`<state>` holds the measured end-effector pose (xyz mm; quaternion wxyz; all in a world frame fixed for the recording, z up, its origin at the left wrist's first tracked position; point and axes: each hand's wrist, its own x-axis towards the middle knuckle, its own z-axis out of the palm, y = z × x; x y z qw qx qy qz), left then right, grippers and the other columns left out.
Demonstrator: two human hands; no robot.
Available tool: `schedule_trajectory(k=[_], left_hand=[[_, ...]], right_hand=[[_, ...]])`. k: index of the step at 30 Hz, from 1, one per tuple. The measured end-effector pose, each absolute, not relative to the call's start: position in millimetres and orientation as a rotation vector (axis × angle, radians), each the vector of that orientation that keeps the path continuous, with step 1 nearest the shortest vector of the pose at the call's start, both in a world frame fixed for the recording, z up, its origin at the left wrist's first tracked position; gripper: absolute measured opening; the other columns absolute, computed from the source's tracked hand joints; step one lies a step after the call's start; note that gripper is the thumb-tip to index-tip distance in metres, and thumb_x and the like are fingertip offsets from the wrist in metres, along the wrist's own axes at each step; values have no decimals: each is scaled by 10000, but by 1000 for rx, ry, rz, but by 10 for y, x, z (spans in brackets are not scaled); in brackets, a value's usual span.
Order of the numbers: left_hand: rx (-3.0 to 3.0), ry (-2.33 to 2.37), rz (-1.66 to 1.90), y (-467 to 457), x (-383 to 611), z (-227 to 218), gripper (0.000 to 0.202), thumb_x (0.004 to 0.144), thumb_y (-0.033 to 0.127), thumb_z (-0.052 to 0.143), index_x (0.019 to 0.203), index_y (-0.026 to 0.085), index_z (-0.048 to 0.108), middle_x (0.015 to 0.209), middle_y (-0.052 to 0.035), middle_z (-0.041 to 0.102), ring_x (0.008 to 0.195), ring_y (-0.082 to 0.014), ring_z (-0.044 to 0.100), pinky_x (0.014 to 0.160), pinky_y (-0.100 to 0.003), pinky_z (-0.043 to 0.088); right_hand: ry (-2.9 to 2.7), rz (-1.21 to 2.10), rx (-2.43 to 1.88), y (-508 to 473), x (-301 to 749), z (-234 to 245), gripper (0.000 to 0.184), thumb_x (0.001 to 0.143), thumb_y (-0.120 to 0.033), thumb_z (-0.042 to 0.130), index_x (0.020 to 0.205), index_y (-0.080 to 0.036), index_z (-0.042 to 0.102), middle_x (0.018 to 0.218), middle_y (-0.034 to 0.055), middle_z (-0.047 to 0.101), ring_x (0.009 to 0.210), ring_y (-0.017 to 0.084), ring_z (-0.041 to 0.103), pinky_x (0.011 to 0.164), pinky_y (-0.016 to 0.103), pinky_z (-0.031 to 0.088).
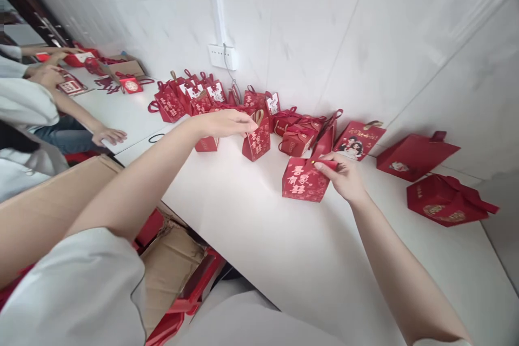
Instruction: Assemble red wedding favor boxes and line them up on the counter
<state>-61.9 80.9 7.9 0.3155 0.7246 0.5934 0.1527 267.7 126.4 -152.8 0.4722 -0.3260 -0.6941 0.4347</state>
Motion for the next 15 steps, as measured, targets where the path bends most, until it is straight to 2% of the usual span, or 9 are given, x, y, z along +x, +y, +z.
schedule_trajectory(k=[3, 5, 8, 10, 12, 15], left_hand=[[1556, 1569, 613, 545, -780, -170, 710, 861, 670, 410, 1283, 115, 542, 1189, -153, 645, 1052, -253, 621, 946, -398, 462], [1273, 1437, 664, 327, -848, -438, 847, 827, 765, 293, 1330, 115, 495, 1228, -186, 621, 1095, -288, 609, 958, -420, 458], [1051, 1098, 626, -41, -877, -770, 991, 728, 874, 166, 1408, 195, 407, 1403, -164, 492, 1207, -340, 535, 990, -455, 430], [1007, 969, 687, -264, -883, -866, 1057, 677, 909, 94, 1454, 231, 325, 1439, -138, 457, 1270, -364, 472, 1008, -489, 403], [1013, 958, 761, -431, -932, -870, 1088, 655, 921, 53, 1462, 236, 305, 1415, -121, 486, 1319, -371, 411, 1033, -516, 367], [1076, 1107, 792, -562, -1143, -771, 1085, 656, 929, 84, 1425, 221, 376, 1340, -104, 559, 1344, -368, 372, 1067, -524, 329]], right_hand=[[-1308, 1084, -666, 1141, 2361, -1420, 239, 774, -436, 718, 795, -244, 576, 745, -21, 594, 676, 150, 575, 652, 290, 477], [-1128, 1141, -554, 1038, 2115, -1296, 251, 783, -447, 703, 838, -258, 548, 795, -34, 599, 744, 153, 605, 719, 309, 497], [-992, 1188, -431, 864, 1721, -1071, 240, 807, -448, 676, 900, -271, 543, 944, -35, 614, 924, 162, 621, 847, 342, 497], [-957, 1243, -367, 745, 1459, -962, 207, 830, -437, 652, 909, -279, 544, 989, -43, 611, 986, 156, 612, 895, 345, 485], [-951, 1322, -328, 628, 1217, -924, 197, 826, -421, 664, 903, -283, 545, 982, -53, 610, 996, 149, 611, 907, 337, 483], [-971, 1472, -326, 458, 926, -976, 228, 796, -419, 700, 890, -278, 547, 948, -54, 615, 979, 150, 617, 900, 336, 491]])
